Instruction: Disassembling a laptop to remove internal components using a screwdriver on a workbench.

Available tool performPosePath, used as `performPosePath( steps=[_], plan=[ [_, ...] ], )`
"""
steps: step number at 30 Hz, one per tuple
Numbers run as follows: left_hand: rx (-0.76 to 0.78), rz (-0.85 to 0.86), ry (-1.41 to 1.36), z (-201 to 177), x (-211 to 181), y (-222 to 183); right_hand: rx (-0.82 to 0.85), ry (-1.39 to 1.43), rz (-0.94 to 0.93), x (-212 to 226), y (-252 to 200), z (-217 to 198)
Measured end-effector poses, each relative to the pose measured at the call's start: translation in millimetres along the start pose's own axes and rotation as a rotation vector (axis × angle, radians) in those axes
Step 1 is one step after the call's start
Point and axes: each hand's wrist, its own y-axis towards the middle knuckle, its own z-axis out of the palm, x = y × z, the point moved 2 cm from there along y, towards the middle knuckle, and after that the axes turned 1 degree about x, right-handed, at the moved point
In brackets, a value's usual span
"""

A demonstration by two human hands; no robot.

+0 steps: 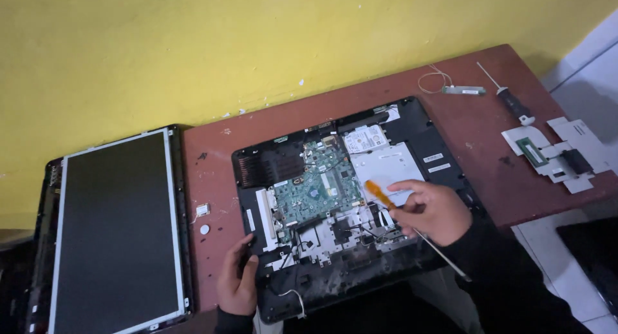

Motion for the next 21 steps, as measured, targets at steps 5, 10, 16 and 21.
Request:
performPosePath(
  steps=[5, 10, 16, 21],
  plan=[
    [-0.031, 0.005, -0.074, 2, 21, 0, 0.084, -0.047, -0.065, -39, 9, -12],
    [-0.037, -0.073, -0.172, 5, 23, 1, -0.34, -0.155, -0.34, -67, 11, -68],
    [-0.088, -0.213, -0.325, 7, 9, 0, -0.568, -0.336, 0.057, -75, 27, -106],
    [-0.062, -0.175, -0.369, -1, 24, 4, -0.535, -0.635, -0.21, -128, 67, -107]
  ],
)
